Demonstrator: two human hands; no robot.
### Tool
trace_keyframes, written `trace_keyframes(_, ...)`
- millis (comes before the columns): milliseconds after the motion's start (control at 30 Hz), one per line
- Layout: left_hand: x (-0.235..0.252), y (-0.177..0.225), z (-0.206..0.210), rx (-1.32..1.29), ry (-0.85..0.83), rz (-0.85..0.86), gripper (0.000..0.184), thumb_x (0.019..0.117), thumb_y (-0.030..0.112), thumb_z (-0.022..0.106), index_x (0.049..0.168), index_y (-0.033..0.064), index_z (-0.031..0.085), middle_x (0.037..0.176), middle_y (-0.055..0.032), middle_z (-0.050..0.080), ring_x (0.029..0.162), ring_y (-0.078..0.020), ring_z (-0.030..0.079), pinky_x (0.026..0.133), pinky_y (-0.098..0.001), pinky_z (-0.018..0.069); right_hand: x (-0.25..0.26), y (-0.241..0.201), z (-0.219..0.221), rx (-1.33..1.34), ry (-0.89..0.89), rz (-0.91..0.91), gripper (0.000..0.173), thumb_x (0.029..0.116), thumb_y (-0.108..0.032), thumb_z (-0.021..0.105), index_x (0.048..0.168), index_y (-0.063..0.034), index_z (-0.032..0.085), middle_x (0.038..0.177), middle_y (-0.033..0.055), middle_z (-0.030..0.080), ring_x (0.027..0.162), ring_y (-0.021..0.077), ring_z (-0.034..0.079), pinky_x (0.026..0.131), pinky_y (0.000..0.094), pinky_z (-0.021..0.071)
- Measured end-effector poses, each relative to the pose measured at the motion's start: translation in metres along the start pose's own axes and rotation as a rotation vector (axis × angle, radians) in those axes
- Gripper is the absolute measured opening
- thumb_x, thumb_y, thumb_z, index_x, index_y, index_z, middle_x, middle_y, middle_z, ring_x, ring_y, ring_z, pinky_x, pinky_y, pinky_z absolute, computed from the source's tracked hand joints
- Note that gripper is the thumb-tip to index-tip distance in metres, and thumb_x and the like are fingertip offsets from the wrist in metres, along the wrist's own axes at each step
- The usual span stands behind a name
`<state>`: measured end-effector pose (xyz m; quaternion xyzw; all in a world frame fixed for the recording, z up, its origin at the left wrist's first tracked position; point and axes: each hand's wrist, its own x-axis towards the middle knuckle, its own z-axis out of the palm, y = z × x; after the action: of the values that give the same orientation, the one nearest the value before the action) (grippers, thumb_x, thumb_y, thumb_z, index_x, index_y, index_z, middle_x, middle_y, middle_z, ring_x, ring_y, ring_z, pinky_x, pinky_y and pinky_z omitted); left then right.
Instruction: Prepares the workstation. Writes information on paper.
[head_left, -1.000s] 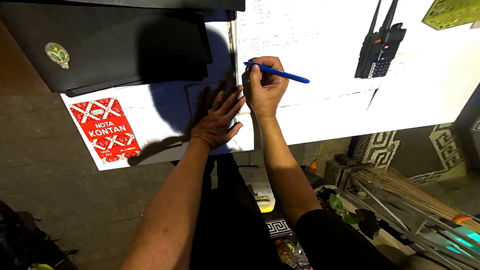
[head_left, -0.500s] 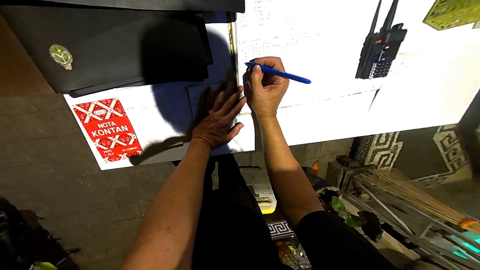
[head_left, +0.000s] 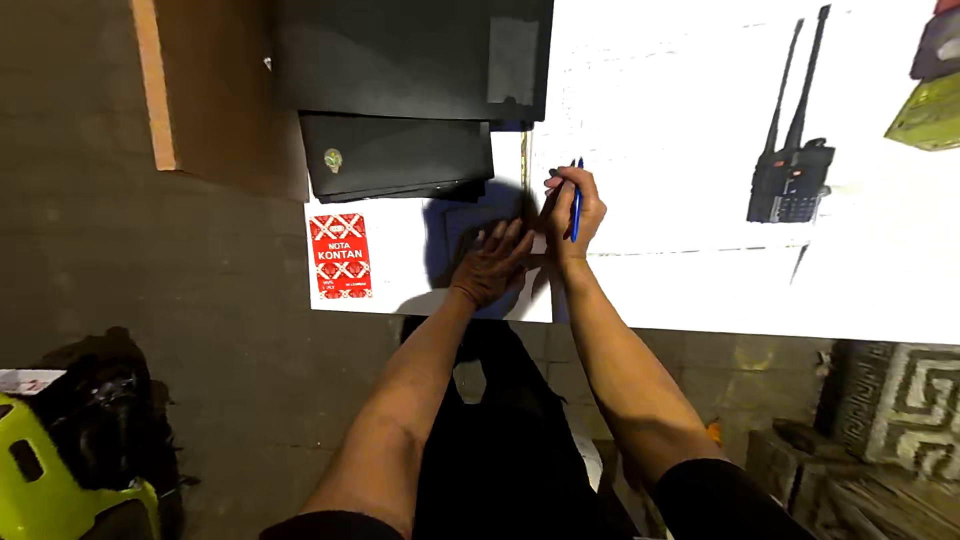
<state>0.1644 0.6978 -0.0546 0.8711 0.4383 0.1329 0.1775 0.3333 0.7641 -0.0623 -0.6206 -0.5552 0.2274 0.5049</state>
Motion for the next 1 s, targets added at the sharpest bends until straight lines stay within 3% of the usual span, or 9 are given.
trace_keyframes(100,-0.002,0.016,-0.004,0.047,0.024,-0.062,0.049,0.1029,0.029,0.056,0.150,0.0143,0.054,0.151,-0.0178,0.054,0.139,-0.0375,0.051,0.114,-0.0578,0.0358,0.001,-0.001,0.000,-0.033,-0.010,0.025,0.031,0.1025,-0.002,0.043,0.115,0.0039,0.070,0.097,0.0143,0.075,0.086,0.0183,0.073,0.080,0.0347,0.0601)
trace_keyframes(267,-0.032,0.043,-0.027,0.016,-0.088,-0.110,0.052,0.0987,0.032,0.063,0.146,0.0111,0.057,0.151,-0.0158,0.053,0.142,-0.0335,0.047,0.116,-0.0541,0.0353,0.004,-0.004,-0.013,-0.109,-0.136,0.055,0.028,0.1000,-0.010,0.053,0.122,0.0002,0.068,0.101,0.0164,0.074,0.088,0.0240,0.072,0.079,0.0414,0.0591)
trace_keyframes(433,-0.104,0.045,-0.050,-0.091,-0.123,-0.187,0.042,0.0981,0.021,0.062,0.137,0.0044,0.064,0.148,-0.0218,0.054,0.140,-0.0397,0.049,0.114,-0.0578,0.0377,-0.006,-0.024,-0.047,0.026,-0.338,0.093,0.031,0.0996,-0.008,0.055,0.128,0.0018,0.063,0.120,0.0176,0.072,0.107,0.0245,0.072,0.095,0.0418,0.0575)
trace_keyframes(533,-0.122,0.044,-0.076,-0.085,-0.289,-0.295,0.044,0.1002,0.017,0.056,0.141,0.0031,0.059,0.155,-0.0210,0.047,0.145,-0.0399,0.042,0.119,-0.0580,0.0315,-0.049,-0.060,-0.070,-0.056,-0.353,0.084,0.029,0.0992,-0.006,0.058,0.127,-0.0007,0.064,0.117,0.0174,0.071,0.097,0.0283,0.072,0.086,0.0489,0.0592)
trace_keyframes(600,-0.124,0.042,-0.080,-0.040,-0.311,-0.313,0.043,0.1021,0.018,0.053,0.143,0.0037,0.058,0.156,-0.0195,0.046,0.146,-0.0381,0.041,0.120,-0.0559,0.0311,-0.085,-0.065,-0.074,-0.054,-0.366,0.060,0.029,0.0960,-0.007,0.063,0.124,-0.0013,0.068,0.113,0.0170,0.072,0.095,0.0274,0.072,0.085,0.0473,0.0603)
trace_keyframes(733,-0.106,0.034,-0.081,-0.017,-0.263,-0.283,0.042,0.1024,0.019,0.055,0.142,0.0038,0.059,0.155,-0.0178,0.049,0.146,-0.0372,0.042,0.120,-0.0534,0.0323,-0.135,-0.057,-0.068,0.017,-0.437,-0.080,0.030,0.0888,-0.008,0.067,0.117,0.0001,0.072,0.118,0.0176,0.072,0.107,0.0314,0.069,0.094,0.0468,0.0569)
trace_keyframes(800,-0.092,0.029,-0.080,-0.011,-0.273,-0.274,0.042,0.1028,0.020,0.056,0.141,0.0027,0.059,0.154,-0.0179,0.049,0.146,-0.0368,0.042,0.120,-0.0524,0.0320,-0.140,-0.053,-0.067,0.029,-0.496,-0.139,0.030,0.0892,-0.010,0.066,0.116,0.0007,0.073,0.122,0.0176,0.072,0.116,0.0343,0.068,0.102,0.0495,0.0537)
trace_keyframes(1000,-0.077,0.023,-0.074,-0.005,-0.372,-0.320,0.037,0.1054,0.017,0.051,0.138,0.0022,0.061,0.151,-0.0182,0.052,0.141,-0.0353,0.048,0.117,-0.0500,0.0370,-0.131,-0.042,-0.079,0.029,-0.587,-0.200,0.029,0.0879,-0.008,0.067,0.115,0.0014,0.072,0.116,0.0185,0.073,0.110,0.0346,0.070,0.099,0.0487,0.0549)
